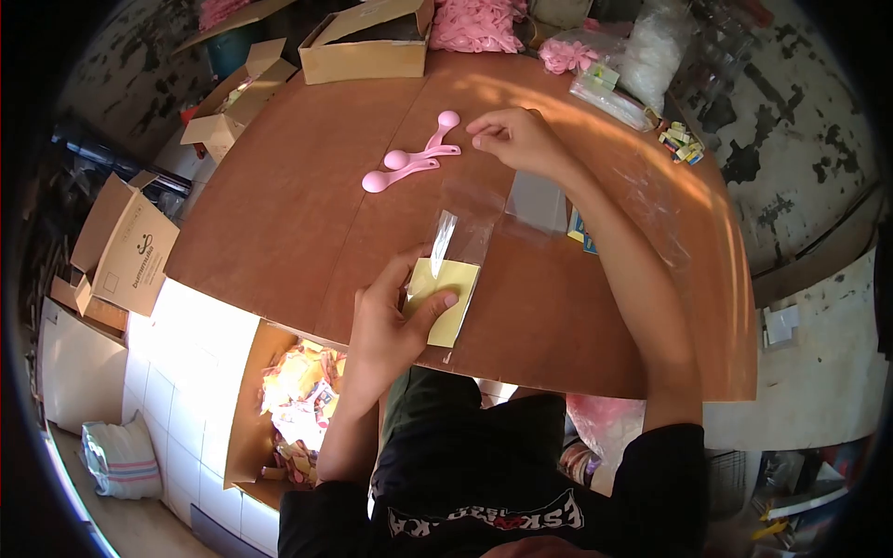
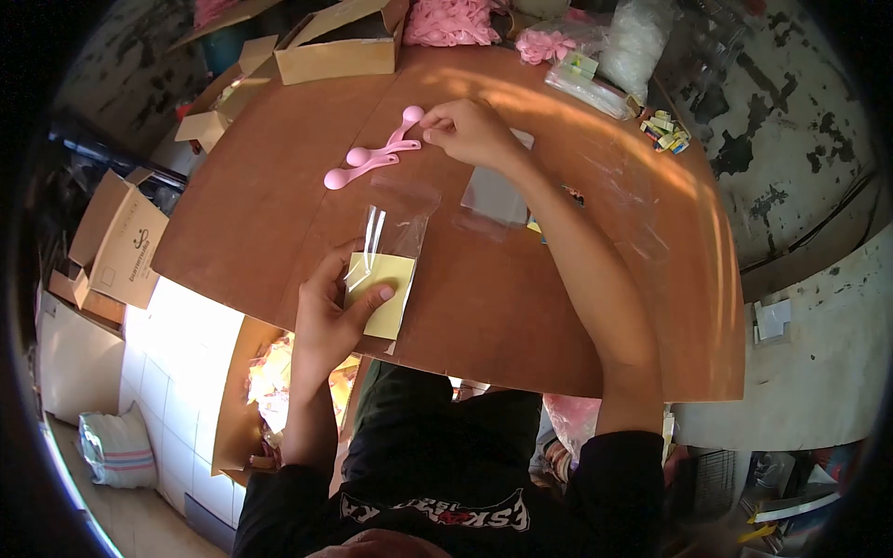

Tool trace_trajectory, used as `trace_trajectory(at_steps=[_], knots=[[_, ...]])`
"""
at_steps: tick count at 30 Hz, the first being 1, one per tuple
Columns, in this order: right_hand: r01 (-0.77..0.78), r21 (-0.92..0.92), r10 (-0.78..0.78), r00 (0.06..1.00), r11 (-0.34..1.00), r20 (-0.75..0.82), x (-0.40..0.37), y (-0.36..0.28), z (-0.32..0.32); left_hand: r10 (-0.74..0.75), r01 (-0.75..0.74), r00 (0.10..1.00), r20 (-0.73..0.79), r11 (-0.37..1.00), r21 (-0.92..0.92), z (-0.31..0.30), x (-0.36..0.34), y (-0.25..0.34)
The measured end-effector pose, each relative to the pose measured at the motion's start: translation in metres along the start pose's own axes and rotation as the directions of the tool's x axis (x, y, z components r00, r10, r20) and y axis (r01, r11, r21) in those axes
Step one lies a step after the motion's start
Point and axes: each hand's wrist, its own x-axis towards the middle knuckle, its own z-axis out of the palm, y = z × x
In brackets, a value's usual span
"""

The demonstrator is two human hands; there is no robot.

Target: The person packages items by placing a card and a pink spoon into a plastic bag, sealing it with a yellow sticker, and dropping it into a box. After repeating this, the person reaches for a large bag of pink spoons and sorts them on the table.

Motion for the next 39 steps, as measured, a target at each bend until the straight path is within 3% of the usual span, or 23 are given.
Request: trace_trajectory(at_steps=[2, 6, 8, 10, 12, 13, 16, 19, 22, 25, 27, 29, 33, 35, 39], knots=[[-0.020, -0.499, -0.067, 0.986, 0.866, -0.156, 0.019, 0.021, 0.014, -0.008, 0.008, 1.000, -0.010, 0.999, -0.032, 0.000, -0.002, -0.003], [0.022, -0.424, -0.048, 0.998, 0.906, -0.051, 0.034, 0.034, 0.039, -0.033, 0.033, 0.999, 0.003, 0.999, -0.002, -0.006, -0.002, -0.004], [0.183, -0.575, -0.269, 0.961, 0.797, -0.066, 0.038, 0.049, 0.050, -0.057, 0.057, 0.998, 0.025, 0.998, 0.016, -0.008, 0.000, -0.001], [0.187, -0.547, -0.274, 0.958, 0.816, -0.080, 0.034, 0.039, 0.049, -0.030, 0.030, 0.999, 0.025, 1.000, -0.004, -0.005, 0.002, -0.005], [-0.016, -0.307, -0.016, 0.995, 0.951, -0.103, 0.024, 0.018, 0.042, -0.004, 0.004, 1.000, 0.025, 1.000, -0.025, -0.004, 0.003, -0.007], [-0.017, -0.306, -0.016, 0.995, 0.952, -0.103, 0.016, 0.013, 0.040, -0.007, 0.008, 1.000, 0.029, 0.999, -0.035, -0.004, 0.003, -0.007], [0.071, 0.073, -0.037, 0.919, 0.995, -0.393, -0.021, 0.010, 0.024, -0.035, 0.036, 0.999, 0.042, 0.999, -0.032, -0.006, 0.004, -0.007], [0.208, 0.271, -0.015, 0.816, 0.940, -0.577, -0.074, -0.005, 0.000, -0.030, 0.031, 0.998, 0.061, 1.000, -0.005, -0.002, 0.007, -0.007], [0.224, 0.370, 0.097, 0.729, 0.901, -0.678, -0.126, -0.012, -0.020, -0.009, 0.006, 0.990, 0.141, 1.000, 0.027, 0.010, 0.013, -0.002], [0.415, 0.574, 0.137, 0.715, 0.706, -0.686, -0.163, -0.002, -0.035, -0.077, 0.051, 0.961, 0.264, 0.993, 0.103, 0.028, 0.021, 0.009], [0.415, 0.565, 0.131, 0.713, 0.713, -0.689, -0.177, 0.002, -0.038, -0.131, 0.077, 0.936, 0.326, 0.982, 0.173, 0.043, 0.024, 0.009], [0.426, 0.578, 0.126, 0.720, 0.696, -0.682, -0.186, 0.005, -0.040, 0.046, -0.060, 0.956, 0.288, 0.997, 0.040, 0.057, 0.023, 0.000], [0.409, 0.600, 0.168, 0.715, 0.688, -0.679, -0.195, 0.009, -0.040, 0.079, -0.079, 0.917, 0.391, 0.997, -0.016, 0.067, 0.018, -0.001], [0.295, 0.594, 0.195, 0.758, 0.748, -0.622, -0.198, 0.006, -0.039, 0.055, -0.065, 0.916, 0.396, 0.998, 0.013, 0.066, 0.018, 0.005], [0.260, 0.575, 0.179, 0.782, 0.776, -0.597, -0.201, -0.001, -0.036, 0.020, -0.015, 0.934, 0.356, 1.000, -0.018, 0.070, 0.015, 0.008]])
